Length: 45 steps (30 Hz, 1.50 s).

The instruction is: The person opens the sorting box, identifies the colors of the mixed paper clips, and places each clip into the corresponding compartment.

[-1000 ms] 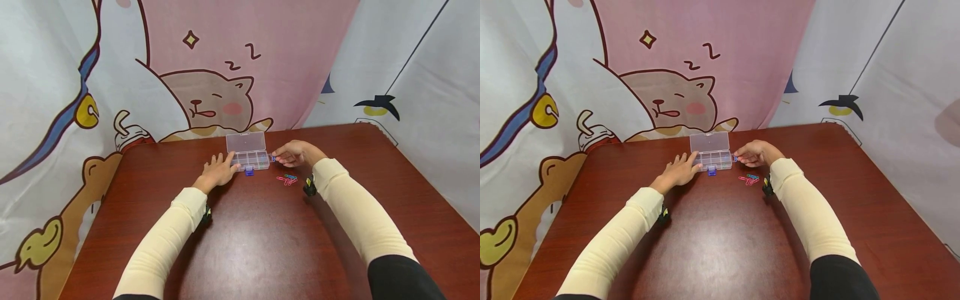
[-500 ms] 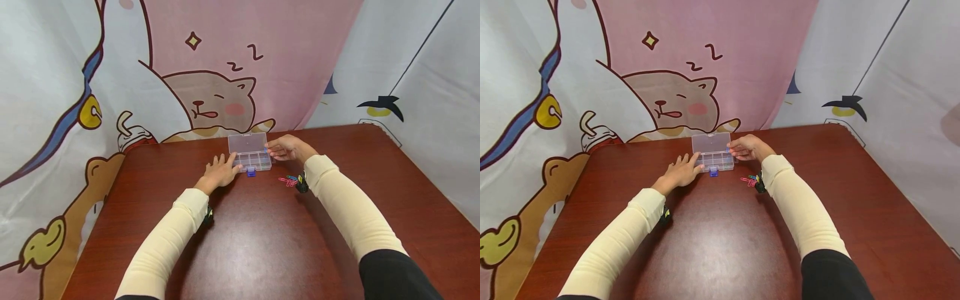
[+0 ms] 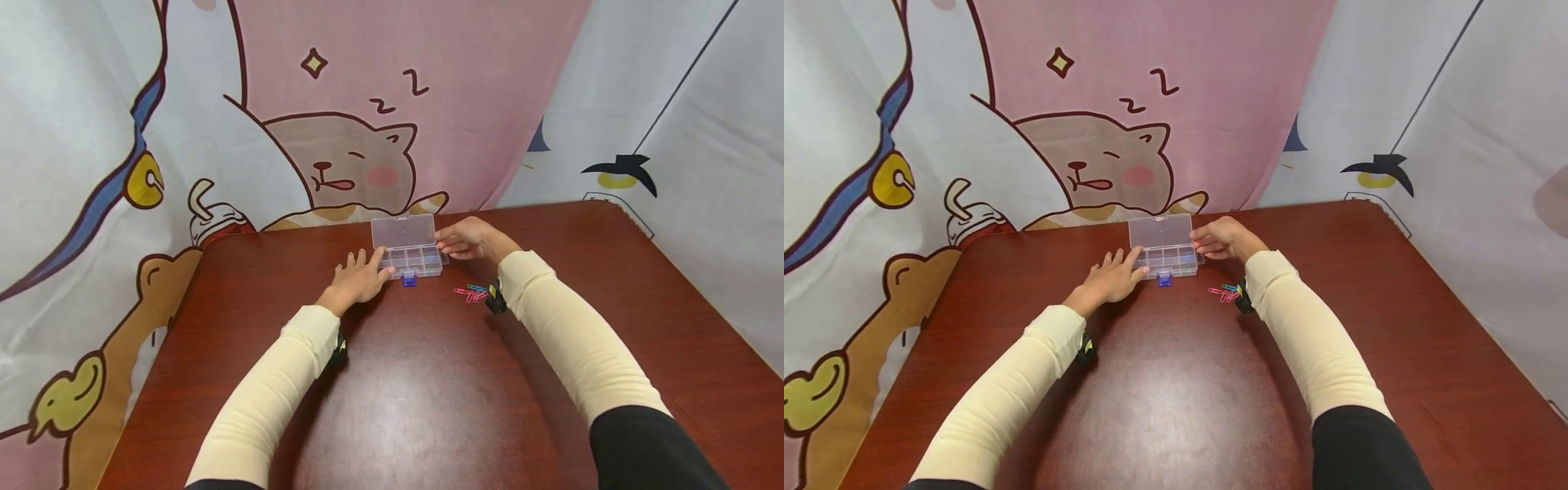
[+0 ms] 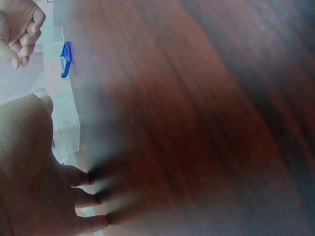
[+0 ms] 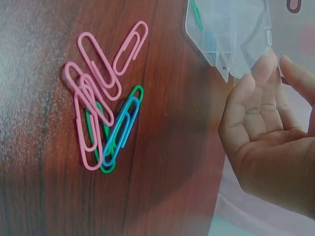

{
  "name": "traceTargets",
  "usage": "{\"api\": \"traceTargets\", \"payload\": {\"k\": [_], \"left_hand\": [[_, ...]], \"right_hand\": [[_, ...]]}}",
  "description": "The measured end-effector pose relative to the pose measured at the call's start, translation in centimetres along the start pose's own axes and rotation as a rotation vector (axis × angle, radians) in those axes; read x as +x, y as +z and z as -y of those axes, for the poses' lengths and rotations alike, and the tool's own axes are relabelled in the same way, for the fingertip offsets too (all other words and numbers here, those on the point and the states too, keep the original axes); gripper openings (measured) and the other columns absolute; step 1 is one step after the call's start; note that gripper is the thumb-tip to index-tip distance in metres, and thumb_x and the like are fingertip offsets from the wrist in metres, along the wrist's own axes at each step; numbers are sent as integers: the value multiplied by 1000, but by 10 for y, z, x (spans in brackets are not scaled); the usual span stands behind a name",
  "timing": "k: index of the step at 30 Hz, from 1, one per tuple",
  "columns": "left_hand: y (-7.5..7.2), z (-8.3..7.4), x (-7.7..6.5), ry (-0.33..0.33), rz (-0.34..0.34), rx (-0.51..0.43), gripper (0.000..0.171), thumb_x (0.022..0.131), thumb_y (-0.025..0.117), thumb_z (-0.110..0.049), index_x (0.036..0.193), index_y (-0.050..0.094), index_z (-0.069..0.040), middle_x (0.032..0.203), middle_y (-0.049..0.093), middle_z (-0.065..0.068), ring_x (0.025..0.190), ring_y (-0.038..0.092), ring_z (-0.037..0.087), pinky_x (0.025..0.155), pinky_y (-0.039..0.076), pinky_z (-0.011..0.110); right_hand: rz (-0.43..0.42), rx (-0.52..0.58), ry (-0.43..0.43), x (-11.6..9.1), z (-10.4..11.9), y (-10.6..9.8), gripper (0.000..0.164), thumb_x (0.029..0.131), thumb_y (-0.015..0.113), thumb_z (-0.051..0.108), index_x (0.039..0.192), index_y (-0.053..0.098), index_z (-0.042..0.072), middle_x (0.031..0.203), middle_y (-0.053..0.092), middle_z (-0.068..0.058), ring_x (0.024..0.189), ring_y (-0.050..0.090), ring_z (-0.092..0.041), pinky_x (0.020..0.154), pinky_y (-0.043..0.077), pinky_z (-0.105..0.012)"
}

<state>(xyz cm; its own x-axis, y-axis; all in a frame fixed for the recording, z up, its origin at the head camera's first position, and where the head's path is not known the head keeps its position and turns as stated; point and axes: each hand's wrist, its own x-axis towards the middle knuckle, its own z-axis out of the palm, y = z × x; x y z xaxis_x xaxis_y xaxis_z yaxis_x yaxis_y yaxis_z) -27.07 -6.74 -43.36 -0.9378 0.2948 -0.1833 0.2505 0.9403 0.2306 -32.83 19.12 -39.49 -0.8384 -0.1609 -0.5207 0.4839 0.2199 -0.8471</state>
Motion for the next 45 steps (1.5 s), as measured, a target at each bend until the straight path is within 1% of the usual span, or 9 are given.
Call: {"api": "traceTargets", "payload": {"k": [8,14,17,24,28,32,37,41,45], "left_hand": [[1,0,0,4,8,-6,63,91,21,-60,145,7,-32,147,16,17,132,12,39,99,15,59],[-1,1,1,5,18,-16,63,91,21,-60,146,6,-31,147,15,17,132,11,39,99,14,59],[0,1,1,5,22,-18,64,91,21,-61,146,6,-31,148,15,18,133,10,39,99,13,59],[0,1,1,5,23,-18,64,91,20,-61,146,5,-32,148,14,17,133,9,39,99,13,59],[0,2,1,1,14,-22,63,91,21,-61,146,6,-32,148,14,17,133,9,38,98,12,60],[0,2,0,3,19,-25,63,91,22,-60,146,6,-32,148,14,17,133,9,38,99,12,60],[-1,1,0,6,22,-23,63,92,21,-60,146,5,-32,148,14,17,133,9,39,98,12,60],[-1,2,0,4,18,-14,63,92,20,-60,146,5,-32,148,13,18,133,10,39,98,12,60],[0,2,0,5,16,-17,63,91,20,-61,146,5,-33,148,14,18,132,10,40,98,13,61]], "right_hand": [[4,-4,14,-3,0,0,46,82,69,23,118,57,-2,80,67,-6,66,62,-15,69,49,-33],[16,-30,23,-5,1,-4,38,85,66,22,114,59,0,80,67,-6,65,61,-14,67,49,-32],[25,-29,33,-8,1,-8,37,84,66,22,114,59,1,79,67,-5,65,61,-13,70,49,-33],[104,-72,53,-20,-3,-25,52,86,64,28,126,50,-2,85,66,-5,71,63,-14,80,47,-37],[112,-58,66,-26,-8,-38,56,85,65,30,128,48,-2,85,67,-4,72,63,-14,86,43,-40],[123,-47,91,-30,-15,-51,57,85,64,30,128,48,-2,82,67,-3,70,63,-13,77,48,-35],[161,-134,102,-35,-23,-63,56,87,61,30,129,46,-4,82,67,-1,68,62,-11,65,50,-28],[174,-195,102,-39,-29,-66,53,88,61,27,127,47,-4,81,66,-2,66,60,-10,63,49,-27],[147,-268,115,-42,-32,-64,48,84,66,27,120,55,-3,78,65,-3,64,59,-11,63,48,-28]]}}
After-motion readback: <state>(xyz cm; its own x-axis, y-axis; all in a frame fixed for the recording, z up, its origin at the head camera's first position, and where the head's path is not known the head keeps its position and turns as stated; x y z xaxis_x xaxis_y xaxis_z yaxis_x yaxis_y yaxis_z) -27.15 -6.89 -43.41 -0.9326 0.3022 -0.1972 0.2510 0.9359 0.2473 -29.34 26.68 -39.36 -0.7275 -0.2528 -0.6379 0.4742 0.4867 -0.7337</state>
